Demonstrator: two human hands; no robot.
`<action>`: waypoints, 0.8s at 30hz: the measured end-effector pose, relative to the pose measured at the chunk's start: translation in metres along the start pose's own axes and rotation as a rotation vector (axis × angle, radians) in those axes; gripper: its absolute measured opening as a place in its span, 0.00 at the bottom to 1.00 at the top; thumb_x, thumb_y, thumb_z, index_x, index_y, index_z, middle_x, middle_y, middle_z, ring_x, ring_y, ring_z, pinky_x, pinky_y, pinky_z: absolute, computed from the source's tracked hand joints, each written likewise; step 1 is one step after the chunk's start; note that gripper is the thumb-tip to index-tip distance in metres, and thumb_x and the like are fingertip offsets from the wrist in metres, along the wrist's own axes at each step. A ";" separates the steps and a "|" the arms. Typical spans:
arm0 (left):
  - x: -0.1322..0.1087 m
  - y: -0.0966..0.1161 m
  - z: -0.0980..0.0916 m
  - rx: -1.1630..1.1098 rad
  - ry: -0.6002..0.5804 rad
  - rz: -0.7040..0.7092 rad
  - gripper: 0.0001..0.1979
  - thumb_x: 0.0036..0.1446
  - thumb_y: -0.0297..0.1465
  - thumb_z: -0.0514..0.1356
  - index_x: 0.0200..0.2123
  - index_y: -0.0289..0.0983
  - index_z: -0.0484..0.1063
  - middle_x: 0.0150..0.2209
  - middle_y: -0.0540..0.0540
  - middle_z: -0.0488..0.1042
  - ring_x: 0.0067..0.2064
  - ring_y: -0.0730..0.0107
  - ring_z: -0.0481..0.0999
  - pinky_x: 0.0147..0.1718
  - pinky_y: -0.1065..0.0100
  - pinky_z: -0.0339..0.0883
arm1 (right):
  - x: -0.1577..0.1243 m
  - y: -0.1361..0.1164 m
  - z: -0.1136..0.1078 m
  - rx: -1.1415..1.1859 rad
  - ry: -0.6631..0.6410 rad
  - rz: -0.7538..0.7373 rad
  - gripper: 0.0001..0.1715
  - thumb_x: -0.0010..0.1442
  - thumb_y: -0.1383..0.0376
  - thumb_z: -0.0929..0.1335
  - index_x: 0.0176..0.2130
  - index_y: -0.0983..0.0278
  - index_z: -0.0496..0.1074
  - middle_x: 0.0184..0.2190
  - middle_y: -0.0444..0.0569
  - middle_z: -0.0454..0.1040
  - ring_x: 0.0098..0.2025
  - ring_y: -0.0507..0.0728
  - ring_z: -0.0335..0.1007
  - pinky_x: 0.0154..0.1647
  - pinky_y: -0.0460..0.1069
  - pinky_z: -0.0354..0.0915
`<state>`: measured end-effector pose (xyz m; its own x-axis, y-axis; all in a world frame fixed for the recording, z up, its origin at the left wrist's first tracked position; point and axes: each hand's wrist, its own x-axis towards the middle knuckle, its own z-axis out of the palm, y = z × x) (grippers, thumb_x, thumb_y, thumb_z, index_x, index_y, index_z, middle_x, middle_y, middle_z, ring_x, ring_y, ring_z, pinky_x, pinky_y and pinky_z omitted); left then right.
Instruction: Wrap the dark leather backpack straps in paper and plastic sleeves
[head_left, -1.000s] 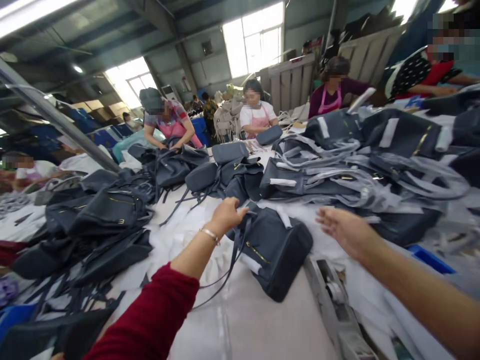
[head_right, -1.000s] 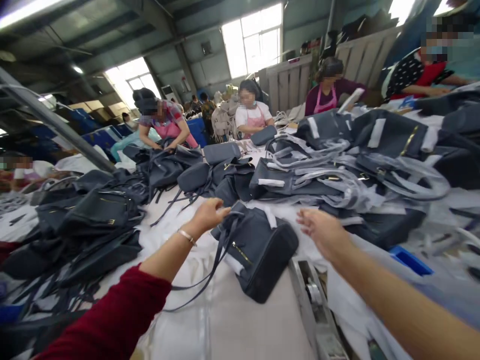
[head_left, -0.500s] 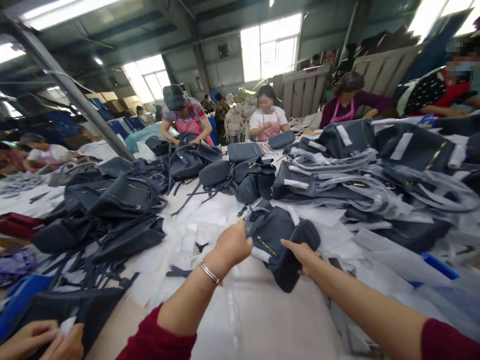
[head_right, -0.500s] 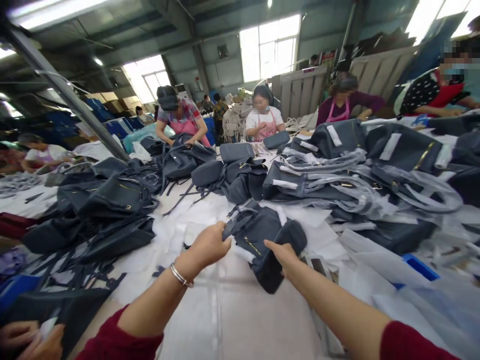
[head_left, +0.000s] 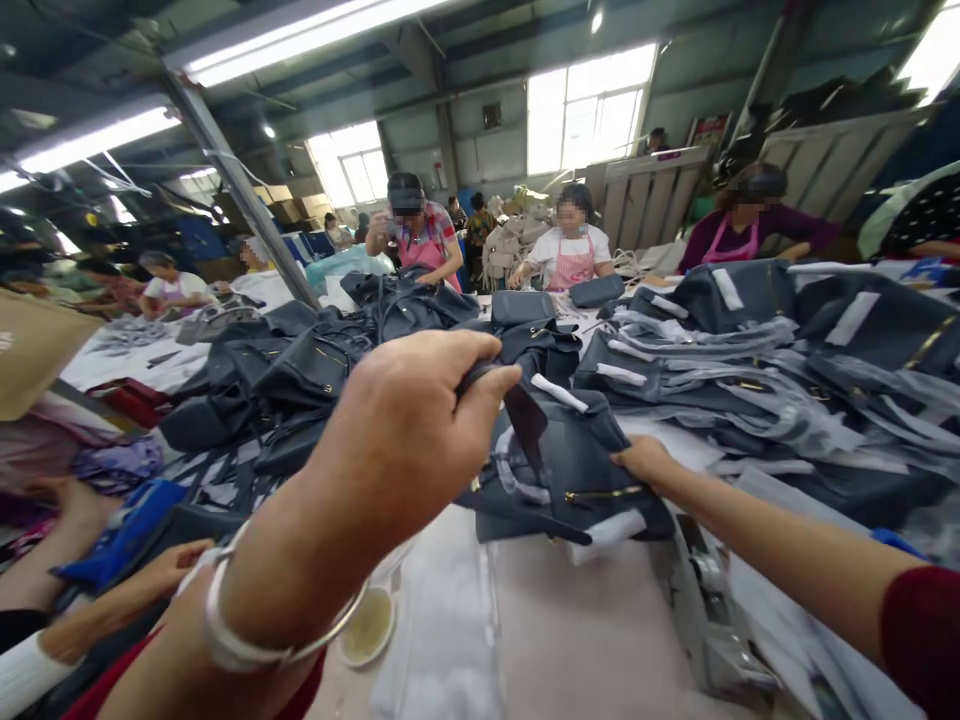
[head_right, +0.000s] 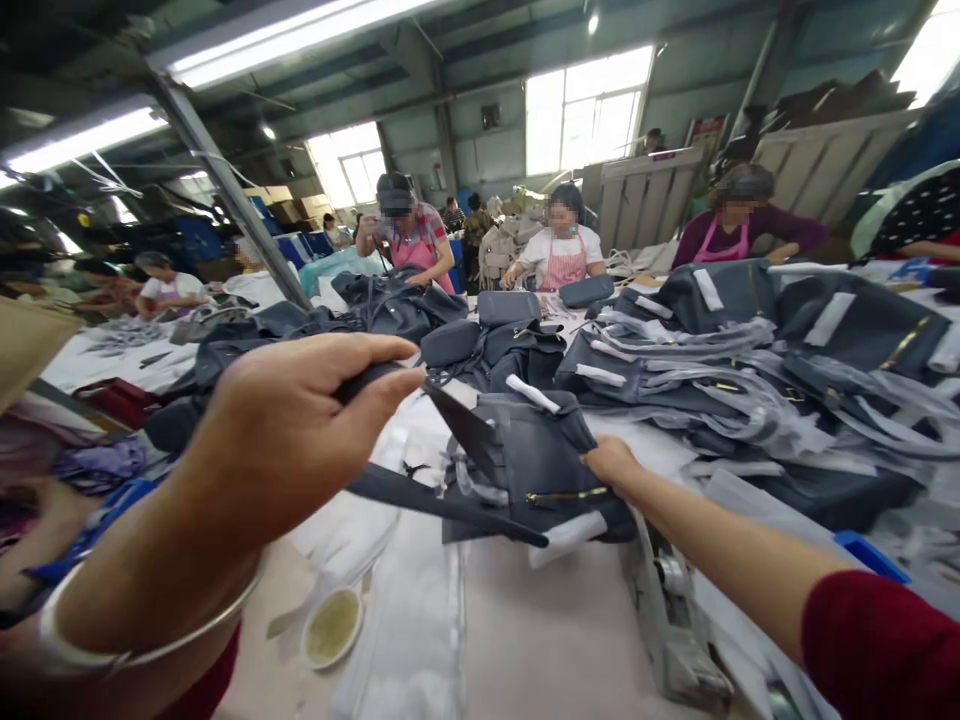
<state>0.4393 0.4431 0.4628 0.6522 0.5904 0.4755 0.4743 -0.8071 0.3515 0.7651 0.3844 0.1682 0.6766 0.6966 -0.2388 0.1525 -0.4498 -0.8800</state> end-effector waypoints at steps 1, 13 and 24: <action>-0.014 0.000 -0.011 -0.031 -0.011 -0.061 0.19 0.60 0.48 0.57 0.48 0.45 0.76 0.45 0.50 0.78 0.53 0.53 0.75 0.55 0.55 0.68 | 0.011 -0.017 -0.007 -0.086 0.012 -0.033 0.10 0.57 0.68 0.72 0.25 0.69 0.75 0.22 0.45 0.72 0.33 0.56 0.72 0.35 0.49 0.65; -0.217 -0.020 0.113 -0.658 -0.633 -1.026 0.26 0.55 0.36 0.57 0.57 0.33 0.67 0.29 0.47 0.77 0.21 0.70 0.70 0.21 0.71 0.64 | 0.075 -0.113 0.085 -0.378 0.087 -0.392 0.25 0.57 0.68 0.68 0.54 0.67 0.72 0.59 0.60 0.70 0.61 0.64 0.62 0.63 0.55 0.54; -0.323 -0.041 0.184 -0.474 -0.707 -0.930 0.08 0.52 0.34 0.59 0.33 0.36 0.75 0.26 0.49 0.71 0.33 0.65 0.71 0.35 0.68 0.63 | -0.108 0.068 0.097 -0.284 0.061 0.025 0.16 0.59 0.60 0.64 0.32 0.68 0.76 0.28 0.55 0.78 0.31 0.58 0.76 0.33 0.49 0.69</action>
<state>0.3177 0.2845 0.1465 0.4288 0.6841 -0.5901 0.7606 0.0791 0.6444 0.6327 0.3326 0.0942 0.7231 0.6526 -0.2264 0.3250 -0.6106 -0.7222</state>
